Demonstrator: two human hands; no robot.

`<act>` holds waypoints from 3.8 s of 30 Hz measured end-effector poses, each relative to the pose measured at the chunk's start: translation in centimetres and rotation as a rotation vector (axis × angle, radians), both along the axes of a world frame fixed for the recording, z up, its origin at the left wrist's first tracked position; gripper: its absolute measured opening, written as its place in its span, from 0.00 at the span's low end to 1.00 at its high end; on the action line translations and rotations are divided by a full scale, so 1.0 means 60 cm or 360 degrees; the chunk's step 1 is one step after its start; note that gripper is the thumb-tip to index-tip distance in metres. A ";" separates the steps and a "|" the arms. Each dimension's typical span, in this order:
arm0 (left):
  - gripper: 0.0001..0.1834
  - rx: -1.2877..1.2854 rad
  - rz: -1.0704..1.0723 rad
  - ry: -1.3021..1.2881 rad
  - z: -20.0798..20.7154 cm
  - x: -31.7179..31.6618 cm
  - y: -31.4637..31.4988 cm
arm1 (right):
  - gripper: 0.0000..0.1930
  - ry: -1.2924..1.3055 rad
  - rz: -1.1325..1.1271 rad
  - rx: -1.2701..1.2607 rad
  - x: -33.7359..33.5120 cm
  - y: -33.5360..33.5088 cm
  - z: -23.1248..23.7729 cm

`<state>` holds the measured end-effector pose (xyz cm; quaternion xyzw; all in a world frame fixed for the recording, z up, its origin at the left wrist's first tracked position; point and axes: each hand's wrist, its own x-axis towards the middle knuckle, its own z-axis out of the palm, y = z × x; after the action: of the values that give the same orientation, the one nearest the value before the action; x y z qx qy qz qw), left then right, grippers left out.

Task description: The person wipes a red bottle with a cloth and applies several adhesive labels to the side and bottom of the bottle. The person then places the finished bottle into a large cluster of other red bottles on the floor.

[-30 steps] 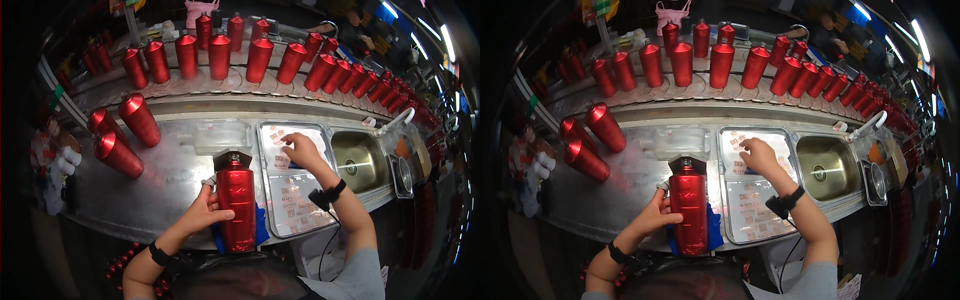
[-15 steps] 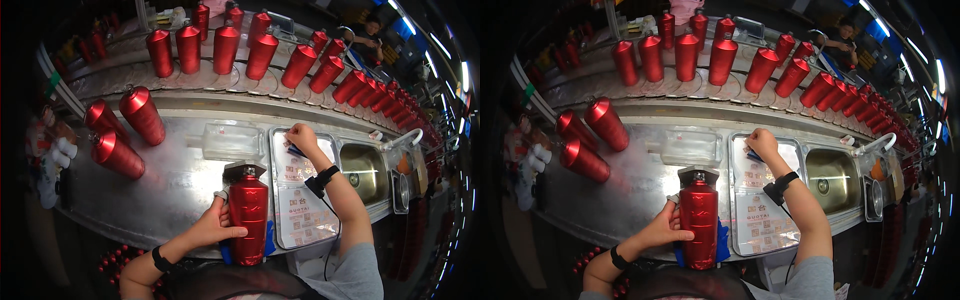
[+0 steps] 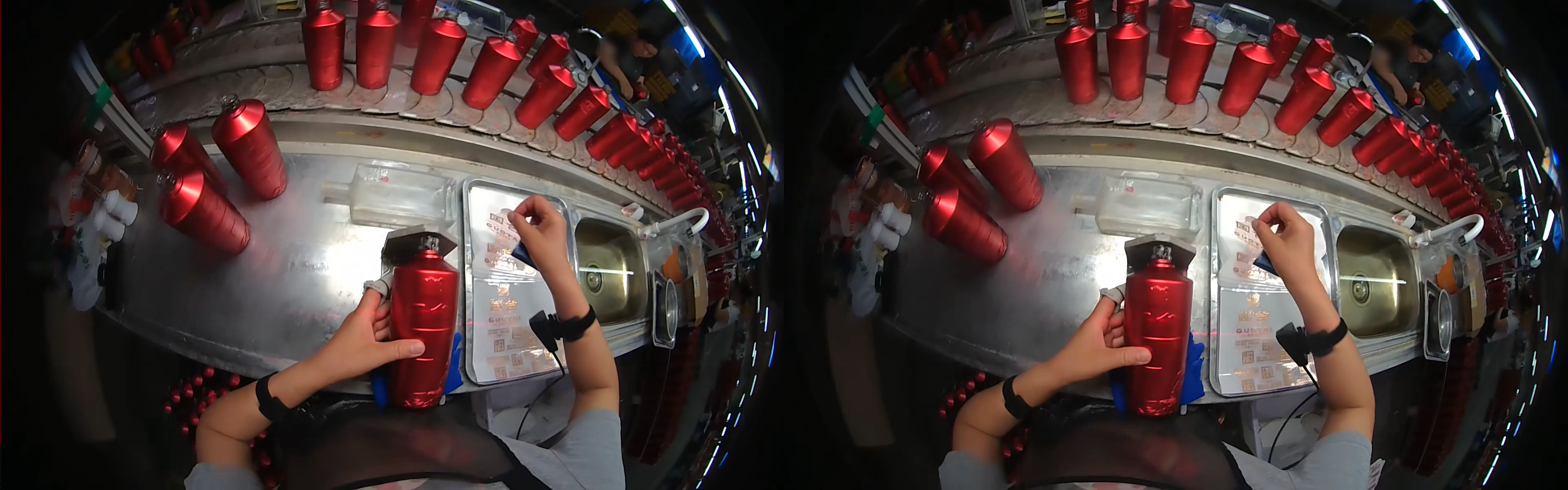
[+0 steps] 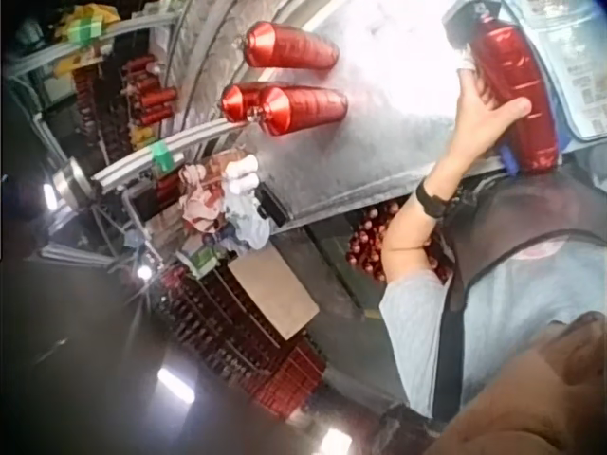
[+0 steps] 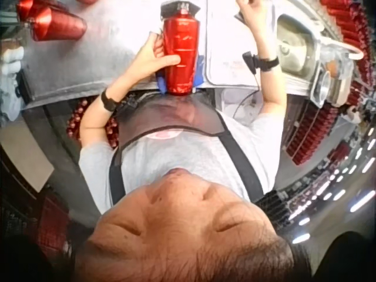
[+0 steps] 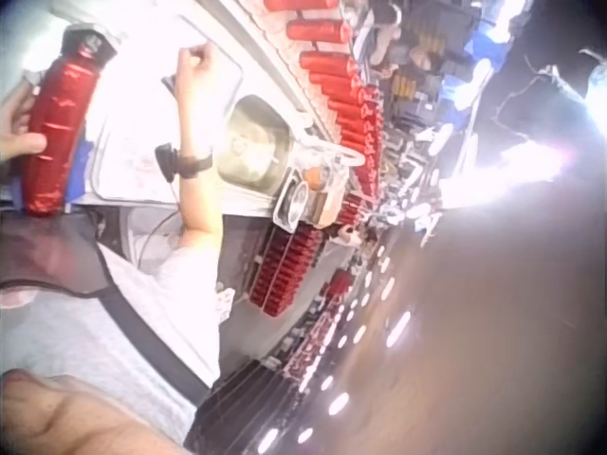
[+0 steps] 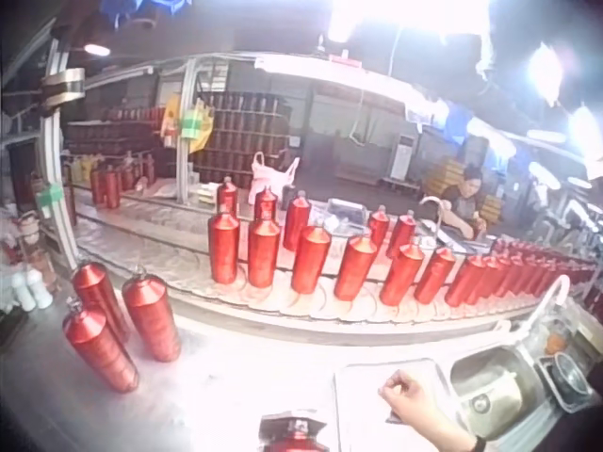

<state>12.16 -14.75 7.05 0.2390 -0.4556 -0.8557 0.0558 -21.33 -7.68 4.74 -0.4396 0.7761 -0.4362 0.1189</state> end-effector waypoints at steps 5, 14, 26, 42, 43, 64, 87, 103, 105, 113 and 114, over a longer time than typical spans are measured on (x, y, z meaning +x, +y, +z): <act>0.51 -0.0076 0.0016 -0.0077 -0.001 -0.002 -0.001 | 0.06 -0.0480 0.0112 0.0056 0.122 0.069 0.122; 0.56 -0.0216 0.0026 0.0020 0.008 0.026 -0.033 | 0.06 -0.1008 0.0567 0.0186 0.228 0.038 0.173; 0.50 -0.0340 0.0323 0.0059 -0.014 0.007 -0.035 | 0.06 -0.0971 0.0543 0.0003 0.242 -0.017 0.091; 0.47 -0.0242 0.0333 0.0010 -0.036 0.012 -0.051 | 0.06 -0.0988 0.0469 0.0008 0.243 -0.036 0.076; 0.47 -0.0239 0.0333 0.0007 -0.037 0.013 -0.051 | 0.06 -0.0991 0.0468 0.0011 0.243 -0.037 0.072; 0.52 -0.0305 0.0251 0.0091 -0.049 0.016 -0.061 | 0.32 -0.1442 0.0230 -0.0002 0.268 0.001 0.015; 0.51 -0.0280 0.0304 0.0089 -0.055 0.008 -0.059 | 0.23 -0.1122 0.0128 -0.0058 0.271 -0.043 0.013; 0.50 -0.0339 0.0316 0.0076 -0.061 0.004 -0.055 | 0.22 -0.1248 0.0188 -0.0137 0.264 -0.035 -0.003; 0.51 -0.0466 0.0246 0.0071 -0.064 0.004 -0.056 | 0.22 -0.1241 0.0189 -0.0138 0.263 -0.035 -0.006; 0.51 -0.0478 0.0253 0.0073 -0.069 0.006 -0.055 | 0.22 -0.1254 0.0191 -0.0145 0.263 -0.034 -0.002; 0.52 -0.0483 0.0252 0.0076 -0.071 0.006 -0.054 | 0.22 -0.1253 0.0191 -0.0146 0.263 -0.034 -0.003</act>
<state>12.52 -18.01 2.82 0.2426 -0.5579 -0.7754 0.1693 -5.58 -9.73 4.54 -0.2882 0.6239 -0.5978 0.4128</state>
